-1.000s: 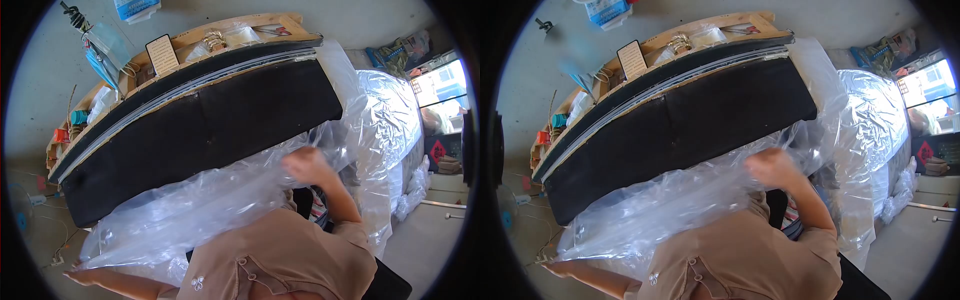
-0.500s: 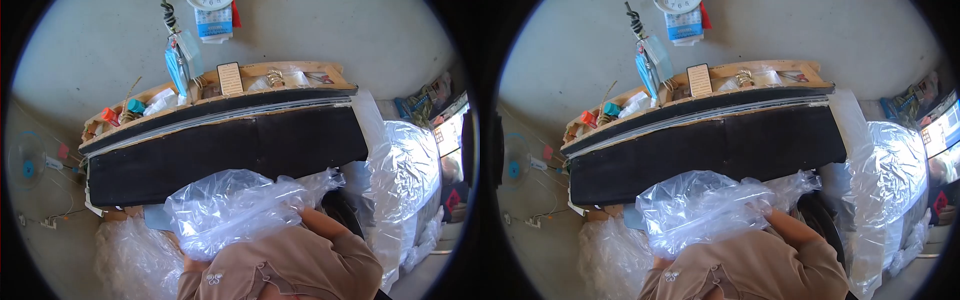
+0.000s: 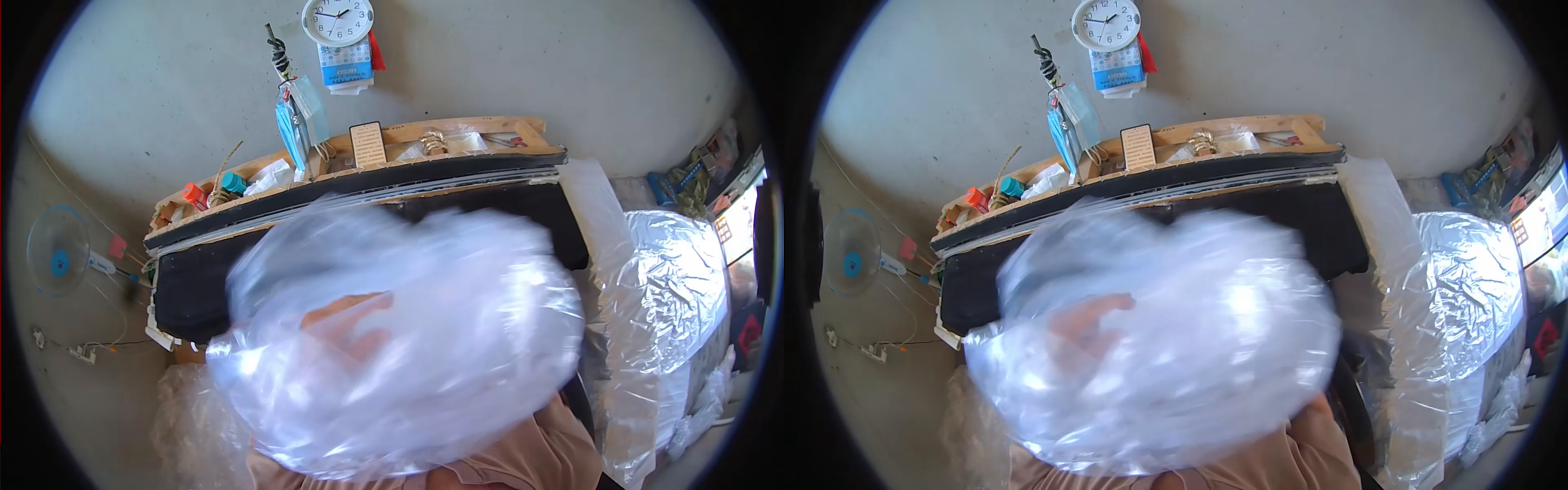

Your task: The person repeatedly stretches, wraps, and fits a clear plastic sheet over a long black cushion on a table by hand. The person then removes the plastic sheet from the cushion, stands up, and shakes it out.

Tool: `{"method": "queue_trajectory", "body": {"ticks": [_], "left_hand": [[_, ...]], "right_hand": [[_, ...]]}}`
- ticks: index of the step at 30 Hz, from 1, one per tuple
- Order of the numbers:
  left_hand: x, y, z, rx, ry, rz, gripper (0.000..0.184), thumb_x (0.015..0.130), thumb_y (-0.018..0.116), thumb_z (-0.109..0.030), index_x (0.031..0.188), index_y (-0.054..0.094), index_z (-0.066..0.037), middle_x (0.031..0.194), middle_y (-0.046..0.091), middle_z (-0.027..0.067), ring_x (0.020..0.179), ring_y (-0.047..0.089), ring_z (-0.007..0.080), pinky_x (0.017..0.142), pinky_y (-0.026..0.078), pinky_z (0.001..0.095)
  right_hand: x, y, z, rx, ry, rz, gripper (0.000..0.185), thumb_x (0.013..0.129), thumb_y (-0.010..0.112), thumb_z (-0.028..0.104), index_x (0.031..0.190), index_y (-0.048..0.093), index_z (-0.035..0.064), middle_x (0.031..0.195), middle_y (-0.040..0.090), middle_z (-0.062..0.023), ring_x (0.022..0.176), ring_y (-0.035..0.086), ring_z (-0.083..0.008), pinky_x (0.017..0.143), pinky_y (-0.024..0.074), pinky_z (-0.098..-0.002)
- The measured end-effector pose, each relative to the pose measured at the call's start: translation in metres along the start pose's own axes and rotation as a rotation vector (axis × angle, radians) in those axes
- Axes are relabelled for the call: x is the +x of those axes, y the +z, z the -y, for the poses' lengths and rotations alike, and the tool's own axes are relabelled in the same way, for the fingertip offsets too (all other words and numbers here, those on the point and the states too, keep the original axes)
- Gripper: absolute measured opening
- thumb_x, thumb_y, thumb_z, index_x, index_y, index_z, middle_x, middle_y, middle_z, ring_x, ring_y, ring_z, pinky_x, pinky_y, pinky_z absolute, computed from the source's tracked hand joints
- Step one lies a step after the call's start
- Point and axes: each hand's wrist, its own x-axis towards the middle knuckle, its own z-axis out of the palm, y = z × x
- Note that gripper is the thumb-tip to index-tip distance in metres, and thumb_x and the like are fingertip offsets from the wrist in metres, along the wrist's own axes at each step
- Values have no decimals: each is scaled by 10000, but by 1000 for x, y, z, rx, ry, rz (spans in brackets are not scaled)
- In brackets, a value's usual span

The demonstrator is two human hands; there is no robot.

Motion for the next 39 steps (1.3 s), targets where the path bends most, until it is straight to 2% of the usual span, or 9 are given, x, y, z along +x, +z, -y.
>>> {"method": "queue_trajectory", "body": {"ticks": [8, 11, 15, 19, 23, 27, 32, 35, 39], "left_hand": [[48, 209, 82, -835, -321, 512, 120, 865, 558, -186, 911, 603, -85, 906, 573, 10, 837, 518, 117, 755, 423, 267], [34, 277, 94, -352, 197, 1296, 292, 897, 482, -298, 1012, 599, -57, 976, 598, 66, 929, 541, 166, 825, 419, 315], [49, 124, 124, -454, -60, 418, 292, 887, 462, -261, 990, 637, -51, 863, 596, 73, 804, 556, 178, 696, 465, 309], [58, -85, 246, -713, -433, -818, 224, 895, 449, -208, 1010, 590, -78, 698, 467, -25, 580, 400, 53, 533, 346, 193], [55, -101, 201, -712, -90, -1236, 493, 887, 468, -411, 1213, 434, -42, 933, 475, 33, 771, 503, 131, 669, 435, 285], [28, -54, 286, -88, -307, -940, 222, 915, 492, -196, 1055, 558, -38, 952, 601, 54, 823, 546, 171, 769, 443, 275], [-31, -210, 377, 704, -560, -802, 322, 942, 320, -261, 1102, 514, -60, 1038, 591, 195, 943, 572, 366, 787, 461, 429], [-61, -231, 437, 860, -1020, -630, 454, 939, 203, -417, 1147, 479, -123, 1047, 581, 234, 953, 547, 430, 777, 433, 512], [-49, -205, 423, 865, -1079, -835, 402, 940, 215, -415, 1198, 458, -225, 1087, 597, 165, 974, 561, 399, 760, 461, 496]], "right_hand": [[-198, -414, -35, -1312, -8, -840, 499, 787, 495, 28, 1283, 440, 44, 1174, 533, -159, 1146, 466, -275, 971, 353, -340], [-215, -534, -89, -1439, 761, -110, 489, 762, 432, -31, 1236, 490, 71, 1176, 527, -184, 1107, 486, -320, 947, 391, -368], [-165, -615, -120, -1569, 689, 247, 394, 738, 470, 12, 1127, 533, 12, 1192, 513, -182, 1098, 487, -339, 969, 375, -379], [36, -386, -35, -1290, -128, -352, 261, 719, 471, -3, 943, 602, 31, 916, 588, -170, 875, 566, -327, 765, 431, -416], [124, -147, -22, -915, -411, -756, 178, 735, 567, 79, 909, 596, 53, 914, 598, -138, 867, 555, -328, 763, 419, -427], [102, -20, -33, -734, -459, -91, 358, 717, 654, 173, 1051, 564, 82, 1101, 538, -121, 1092, 477, -270, 919, 363, -450], [62, -45, -69, -758, -6, -635, 494, 734, 671, 328, 1118, 530, 51, 1197, 482, -184, 1154, 433, -306, 985, 295, -433], [23, -48, -92, 43, 839, -455, 421, 809, 601, 387, 1013, 558, 21, 905, 618, -161, 833, 592, -302, 715, 445, -408], [-22, -58, -125, -259, 716, -179, 307, 841, 578, 331, 806, 593, 26, 640, 560, -74, 614, 532, -140, 572, 429, -313]]}}
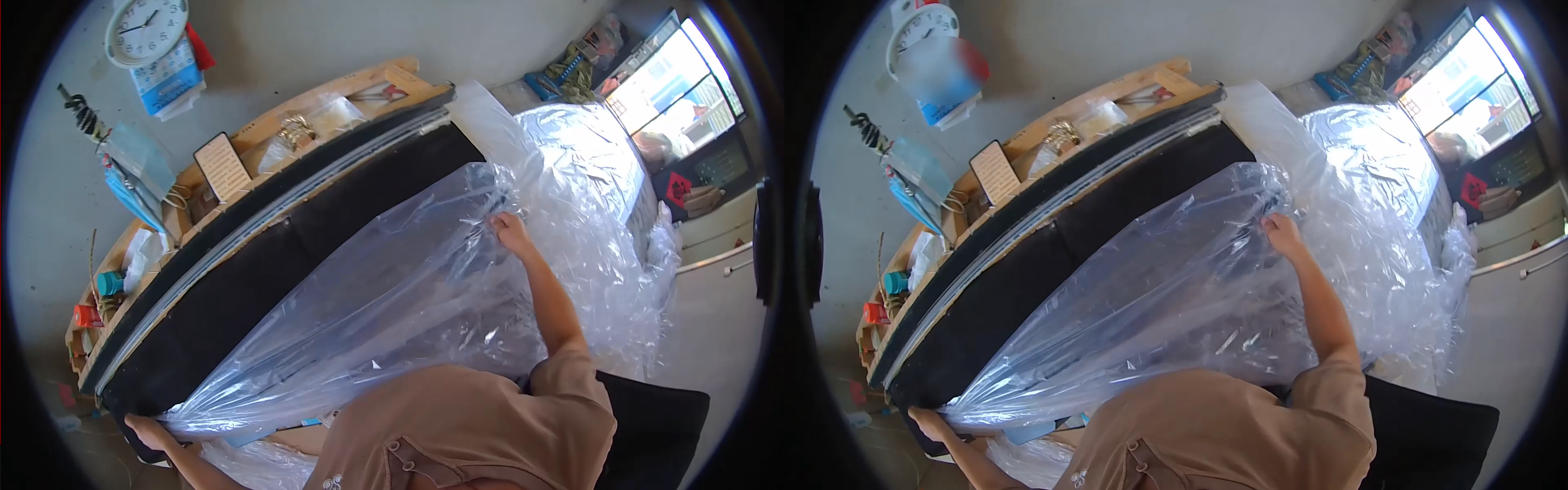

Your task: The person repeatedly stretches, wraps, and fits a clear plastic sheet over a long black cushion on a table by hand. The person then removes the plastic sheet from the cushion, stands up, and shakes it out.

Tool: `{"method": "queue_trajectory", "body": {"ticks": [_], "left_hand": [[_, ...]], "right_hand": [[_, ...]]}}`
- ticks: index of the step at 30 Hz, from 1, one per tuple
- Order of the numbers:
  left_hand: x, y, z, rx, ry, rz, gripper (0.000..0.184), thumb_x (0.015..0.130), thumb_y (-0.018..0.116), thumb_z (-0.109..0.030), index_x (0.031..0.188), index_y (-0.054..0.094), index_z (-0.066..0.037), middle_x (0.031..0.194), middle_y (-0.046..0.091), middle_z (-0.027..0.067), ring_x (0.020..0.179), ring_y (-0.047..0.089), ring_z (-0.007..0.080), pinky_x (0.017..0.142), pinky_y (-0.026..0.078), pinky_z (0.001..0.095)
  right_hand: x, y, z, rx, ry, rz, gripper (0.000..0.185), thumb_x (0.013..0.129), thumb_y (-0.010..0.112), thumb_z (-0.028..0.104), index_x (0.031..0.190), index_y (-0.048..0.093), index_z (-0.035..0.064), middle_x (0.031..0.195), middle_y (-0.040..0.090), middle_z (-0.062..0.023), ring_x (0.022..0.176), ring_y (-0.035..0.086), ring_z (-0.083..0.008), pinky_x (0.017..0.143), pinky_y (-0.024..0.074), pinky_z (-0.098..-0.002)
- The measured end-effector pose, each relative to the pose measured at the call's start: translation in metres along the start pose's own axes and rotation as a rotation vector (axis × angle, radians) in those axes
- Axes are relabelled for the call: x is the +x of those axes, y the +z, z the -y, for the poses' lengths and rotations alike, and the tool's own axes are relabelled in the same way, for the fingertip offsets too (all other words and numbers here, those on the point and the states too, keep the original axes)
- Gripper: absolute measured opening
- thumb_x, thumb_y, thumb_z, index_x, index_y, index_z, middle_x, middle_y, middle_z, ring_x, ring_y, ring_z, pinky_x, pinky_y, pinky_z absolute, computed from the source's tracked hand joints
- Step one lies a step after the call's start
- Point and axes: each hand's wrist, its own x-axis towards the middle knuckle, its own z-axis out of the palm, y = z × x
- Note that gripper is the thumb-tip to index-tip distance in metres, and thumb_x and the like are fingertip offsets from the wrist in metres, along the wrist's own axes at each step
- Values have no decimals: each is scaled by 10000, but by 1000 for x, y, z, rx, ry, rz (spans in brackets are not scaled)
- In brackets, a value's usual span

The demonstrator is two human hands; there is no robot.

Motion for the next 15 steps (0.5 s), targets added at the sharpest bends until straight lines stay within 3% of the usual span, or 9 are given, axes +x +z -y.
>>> {"method": "queue_trajectory", "body": {"ticks": [2, 5, 6, 8, 9, 10, 12, 13, 15], "left_hand": [[0, 0, 8, -24, 47, -92, 350, 948, 268, -353, 1165, 478, -176, 1069, 596, 178, 927, 570, 412, 731, 468, 497], [19, 24, 36, -135, 87, -161, 351, 941, 295, -340, 1128, 497, -123, 1071, 591, 177, 940, 563, 400, 755, 459, 482], [22, 23, 37, -129, 96, -163, 351, 941, 295, -340, 1128, 497, -123, 1071, 591, 177, 940, 563, 400, 755, 459, 482], [21, 26, 38, -171, 27, -161, 353, 943, 289, -337, 1125, 501, -121, 1083, 589, 164, 947, 562, 397, 761, 457, 481], [16, 30, 39, -183, 11, -158, 353, 943, 289, -337, 1125, 501, -121, 1083, 589, 164, 947, 562, 397, 761, 457, 481], [13, 31, 39, -179, 27, -153, 351, 947, 291, -315, 1121, 507, -100, 1087, 587, 166, 947, 565, 389, 761, 463, 467], [16, 21, 33, -161, 88, -146, 348, 954, 296, -272, 1114, 518, -57, 1093, 583, 168, 947, 570, 371, 760, 475, 439], [2, 7, 21, -142, 101, -139, 354, 955, 293, -280, 1120, 519, -62, 1087, 586, 167, 952, 568, 373, 764, 472, 437], [1, 8, 20, -166, 114, -134, 354, 956, 294, -282, 1119, 519, -63, 1087, 587, 166, 952, 568, 374, 759, 471, 437]], "right_hand": [[9, -20, 1, -181, -246, 28, 225, 889, 524, 233, 831, 608, 32, 661, 564, -33, 602, 498, -80, 542, 397, -239], [-40, -103, 163, 426, -417, -591, 182, 901, 486, 125, 896, 634, 20, 680, 538, 40, 597, 472, -75, 521, 366, -208], [-46, -103, 152, 427, -407, -590, 182, 901, 486, 125, 896, 634, 20, 680, 538, 40, 597, 472, -75, 521, 366, -208], [-46, -107, 118, 14, -807, -1017, 140, 874, 500, 82, 927, 615, 21, 741, 621, -56, 608, 574, -174, 527, 434, -245], [-29, -96, 91, -367, -678, -732, 177, 870, 481, 146, 906, 617, 39, 788, 636, -126, 671, 613, -290, 597, 486, -357], [-18, -73, 64, -635, -189, -390, 264, 854, 466, 265, 882, 633, 62, 836, 635, -147, 758, 609, -349, 683, 482, -451], [-20, -28, -45, -946, 48, 180, 315, 812, 490, 338, 949, 634, 94, 946, 626, -165, 899, 595, -356, 798, 452, -485], [-27, -7, -87, -1021, 2, 297, 282, 799, 500, 312, 945, 644, 118, 1024, 614, -155, 953, 583, -353, 803, 464, -481], [-66, 8, -52, -828, 176, 306, 253, 795, 489, 276, 930, 653, 139, 996, 618, -158, 970, 573, -345, 796, 468, -485]]}}
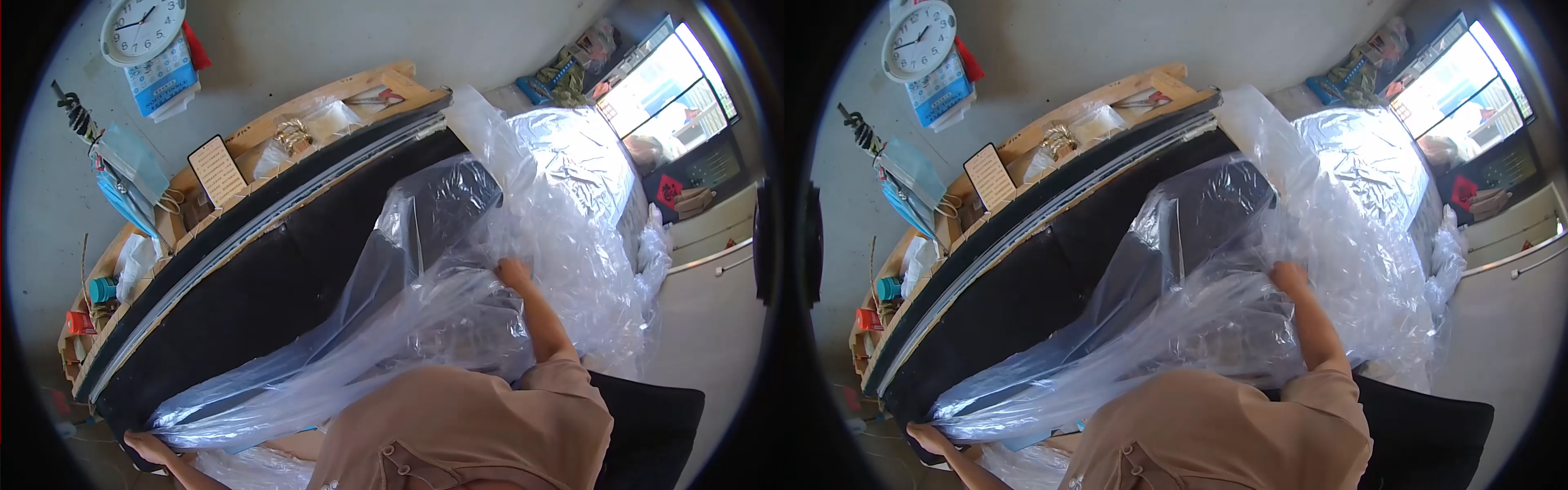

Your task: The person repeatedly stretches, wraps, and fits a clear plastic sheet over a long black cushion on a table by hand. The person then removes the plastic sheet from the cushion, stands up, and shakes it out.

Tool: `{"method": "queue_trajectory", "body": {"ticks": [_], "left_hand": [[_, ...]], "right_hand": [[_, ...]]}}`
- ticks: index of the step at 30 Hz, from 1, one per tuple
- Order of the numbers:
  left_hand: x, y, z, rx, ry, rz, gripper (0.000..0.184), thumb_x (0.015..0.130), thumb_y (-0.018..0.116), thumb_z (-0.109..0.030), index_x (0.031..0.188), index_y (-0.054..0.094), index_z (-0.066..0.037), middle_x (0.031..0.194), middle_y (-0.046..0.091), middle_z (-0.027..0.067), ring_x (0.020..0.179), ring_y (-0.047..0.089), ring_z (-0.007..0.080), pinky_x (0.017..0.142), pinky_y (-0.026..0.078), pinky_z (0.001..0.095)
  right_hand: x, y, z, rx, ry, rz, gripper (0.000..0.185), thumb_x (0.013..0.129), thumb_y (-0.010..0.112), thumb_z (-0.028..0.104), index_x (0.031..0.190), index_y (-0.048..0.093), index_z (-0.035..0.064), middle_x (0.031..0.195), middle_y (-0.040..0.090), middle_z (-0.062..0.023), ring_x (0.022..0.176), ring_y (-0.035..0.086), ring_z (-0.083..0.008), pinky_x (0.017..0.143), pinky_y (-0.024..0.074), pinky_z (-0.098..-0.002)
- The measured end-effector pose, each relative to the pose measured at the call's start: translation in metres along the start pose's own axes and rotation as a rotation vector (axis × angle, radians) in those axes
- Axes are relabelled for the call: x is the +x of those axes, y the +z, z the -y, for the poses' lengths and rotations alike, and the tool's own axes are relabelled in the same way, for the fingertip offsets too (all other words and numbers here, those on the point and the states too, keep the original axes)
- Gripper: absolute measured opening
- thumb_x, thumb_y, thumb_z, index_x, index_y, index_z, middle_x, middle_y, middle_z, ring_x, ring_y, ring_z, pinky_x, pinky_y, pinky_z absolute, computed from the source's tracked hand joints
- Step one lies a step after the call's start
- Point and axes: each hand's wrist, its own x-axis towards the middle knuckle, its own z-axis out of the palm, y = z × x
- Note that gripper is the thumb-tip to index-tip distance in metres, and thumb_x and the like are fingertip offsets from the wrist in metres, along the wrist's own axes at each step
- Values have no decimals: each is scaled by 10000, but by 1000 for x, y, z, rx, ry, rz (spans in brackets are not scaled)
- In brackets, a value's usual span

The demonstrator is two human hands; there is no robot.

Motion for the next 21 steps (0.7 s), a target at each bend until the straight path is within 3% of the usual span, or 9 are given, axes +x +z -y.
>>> {"method": "queue_trajectory", "body": {"ticks": [3, 6, 7, 9, 12, 14, 17, 19, 21], "left_hand": [[21, 3, -1, -4, 95, 1, 346, 956, 302, -288, 1110, 515, -62, 1074, 589, 172, 942, 566, 384, 744, 463, 446], [28, 7, -42, 5, 65, 58, 288, 952, 319, -286, 1066, 499, -92, 1022, 594, 194, 903, 565, 408, 707, 456, 478], [30, 9, -51, 35, 133, 33, 259, 949, 322, -287, 1034, 489, -109, 985, 602, 201, 878, 565, 424, 677, 455, 502], [32, 28, -71, 79, 72, 111, 279, 944, 318, -306, 1064, 481, -114, 989, 608, 193, 877, 570, 423, 700, 456, 515], [56, 63, -37, -18, 119, -66, 304, 943, 309, -350, 1061, 478, -126, 1004, 607, 185, 871, 568, 424, 689, 450, 528], [44, 37, -42, 58, 30, -19, 335, 949, 300, -368, 1033, 499, -112, 965, 613, 182, 829, 573, 417, 643, 454, 517], [37, 12, -45, 136, 4, 54, 373, 948, 313, -391, 995, 516, -81, 908, 621, 182, 764, 578, 419, 591, 450, 512], [39, 13, -38, 78, 105, 204, 434, 936, 320, -441, 1036, 527, -73, 953, 604, 204, 855, 575, 396, 667, 462, 484], [46, 21, -31, -71, 145, 40, 416, 917, 447, -364, 1066, 544, 12, 1011, 590, 210, 905, 578, 357, 736, 471, 415]], "right_hand": [[9, 3, -4, -63, 22, 37, 242, 758, 540, 241, 953, 640, 140, 977, 612, -157, 960, 571, -348, 774, 477, -480], [0, -81, 51, 352, -197, -762, 214, 761, 569, 150, 954, 575, 57, 999, 577, -137, 993, 544, -323, 807, 450, -419], [-5, -115, 82, 383, -445, -925, 271, 778, 587, 210, 993, 557, 47, 1056, 555, -138, 1020, 517, -321, 850, 421, -391], [-9, -153, 145, 429, -646, -785, 468, 809, 559, 366, 1160, 502, 63, 1232, 477, -146, 1164, 429, -317, 958, 338, -464], [59, -164, 172, 283, -203, -570, 751, 823, 360, 631, 1364, 306, 113, 1449, 226, -91, 1338, 194, -274, 1004, 96, -653], [97, -177, 160, 378, -47, -484, 707, 829, 325, 643, 1365, 316, 182, 1420, 294, -105, 1303, 274, -315, 1023, 182, -578], [113, -178, 147, 422, -108, -450, 671, 837, 320, 633, 1363, 320, 217, 1370, 374, -120, 1249, 354, -353, 991, 289, -506], [110, -172, 148, 400, -110, -482, 663, 838, 323, 629, 1359, 327, 218, 1361, 385, -122, 1242, 362, -358, 993, 292, -496], [106, -170, 148, 404, -98, -518, 643, 843, 333, 613, 1346, 352, 212, 1335, 415, -128, 1221, 388, -362, 988, 303, -481]]}}
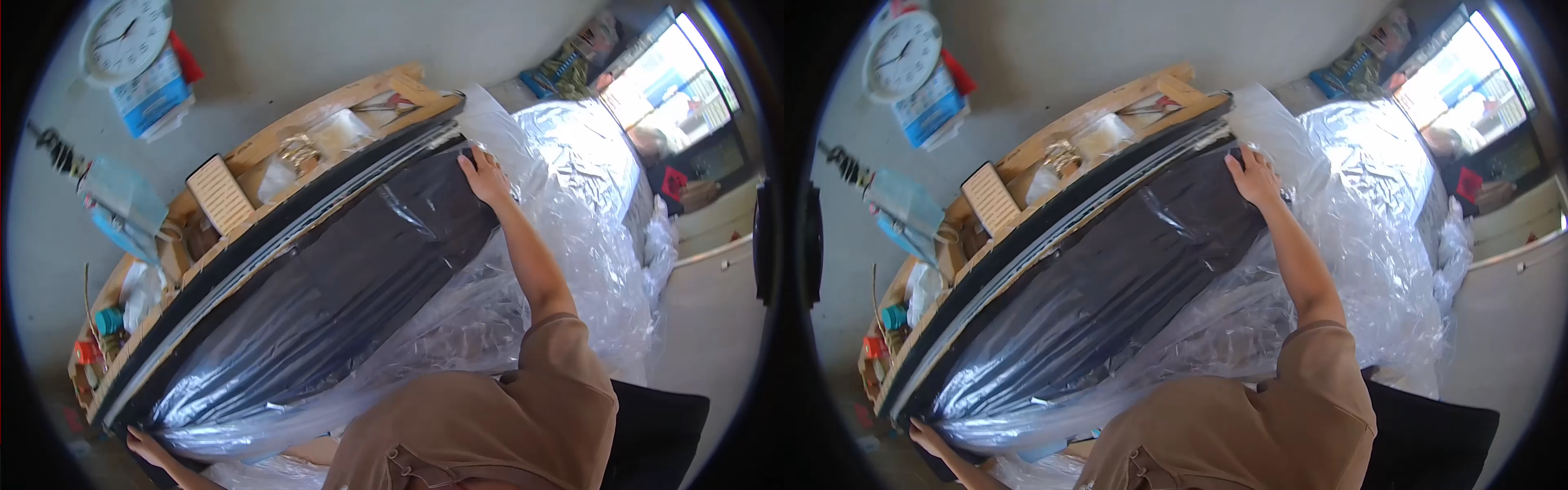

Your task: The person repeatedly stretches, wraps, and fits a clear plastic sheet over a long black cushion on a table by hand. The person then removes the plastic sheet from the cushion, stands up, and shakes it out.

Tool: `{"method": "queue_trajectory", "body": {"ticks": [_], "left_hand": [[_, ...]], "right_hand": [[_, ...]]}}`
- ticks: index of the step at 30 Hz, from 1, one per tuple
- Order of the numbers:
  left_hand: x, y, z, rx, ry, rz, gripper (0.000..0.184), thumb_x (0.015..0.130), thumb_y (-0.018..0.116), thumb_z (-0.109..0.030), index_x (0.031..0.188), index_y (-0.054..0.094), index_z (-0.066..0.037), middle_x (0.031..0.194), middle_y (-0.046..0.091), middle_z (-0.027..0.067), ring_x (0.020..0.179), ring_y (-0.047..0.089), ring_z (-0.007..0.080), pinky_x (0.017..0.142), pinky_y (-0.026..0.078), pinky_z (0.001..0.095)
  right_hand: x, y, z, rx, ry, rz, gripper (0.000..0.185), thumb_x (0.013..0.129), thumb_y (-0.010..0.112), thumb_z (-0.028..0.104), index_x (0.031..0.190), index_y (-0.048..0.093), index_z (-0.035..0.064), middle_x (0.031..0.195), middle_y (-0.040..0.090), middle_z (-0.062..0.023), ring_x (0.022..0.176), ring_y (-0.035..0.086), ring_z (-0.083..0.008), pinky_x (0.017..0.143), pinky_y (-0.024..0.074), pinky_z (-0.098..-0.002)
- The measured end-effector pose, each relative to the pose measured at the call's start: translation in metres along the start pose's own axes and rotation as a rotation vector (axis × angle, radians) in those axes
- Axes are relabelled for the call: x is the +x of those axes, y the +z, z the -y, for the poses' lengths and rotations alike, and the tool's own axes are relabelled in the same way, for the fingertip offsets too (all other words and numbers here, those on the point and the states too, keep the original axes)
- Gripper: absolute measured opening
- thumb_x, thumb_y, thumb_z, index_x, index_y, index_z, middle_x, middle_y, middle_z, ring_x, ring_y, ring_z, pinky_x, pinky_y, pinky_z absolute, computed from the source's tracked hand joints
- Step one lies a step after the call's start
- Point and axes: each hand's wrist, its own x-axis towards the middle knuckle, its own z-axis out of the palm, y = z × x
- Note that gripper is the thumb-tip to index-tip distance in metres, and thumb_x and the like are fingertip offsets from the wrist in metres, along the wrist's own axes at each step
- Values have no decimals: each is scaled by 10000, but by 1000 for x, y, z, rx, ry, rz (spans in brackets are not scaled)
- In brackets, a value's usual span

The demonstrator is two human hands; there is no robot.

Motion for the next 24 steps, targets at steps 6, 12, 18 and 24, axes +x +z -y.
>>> {"method": "queue_trajectory", "body": {"ticks": [6, 12, 18, 24], "left_hand": [[-168, -75, -266, -338, 675, 626, 340, 871, 529, -177, 1163, 517, -4, 1170, 525, 172, 1078, 501, 319, 918, 382, 424], [-202, -42, -292, 97, 599, 265, 548, 909, 381, -484, 1325, 393, -129, 1362, 373, 100, 1271, 328, 280, 1033, 215, 466], [-198, -23, -291, 223, 511, 197, 587, 905, 296, -556, 1331, 390, -163, 1362, 382, 56, 1256, 357, 248, 1012, 263, 438], [-194, -19, -299, 269, 438, 239, 587, 900, 300, -561, 1327, 396, -169, 1359, 391, 33, 1250, 367, 226, 999, 285, 419]], "right_hand": [[-1, 0, -5, 60, -98, -38, 617, 850, 398, 556, 1325, 377, 162, 1279, 453, -150, 1172, 427, -362, 979, 311, -465], [-46, -26, -188, -254, -72, -448, 428, 848, 510, 376, 1206, 500, 141, 1213, 525, -112, 1153, 459, -290, 975, 309, -440], [-164, 47, -338, 266, -346, 817, 239, 797, 536, 141, 1013, 585, 53, 954, 606, -194, 927, 569, -348, 810, 430, -417], [-44, -11, -224, 248, -17, -333, 218, 738, 584, 100, 951, 604, 58, 984, 602, -145, 907, 572, -330, 763, 467, -410]]}}
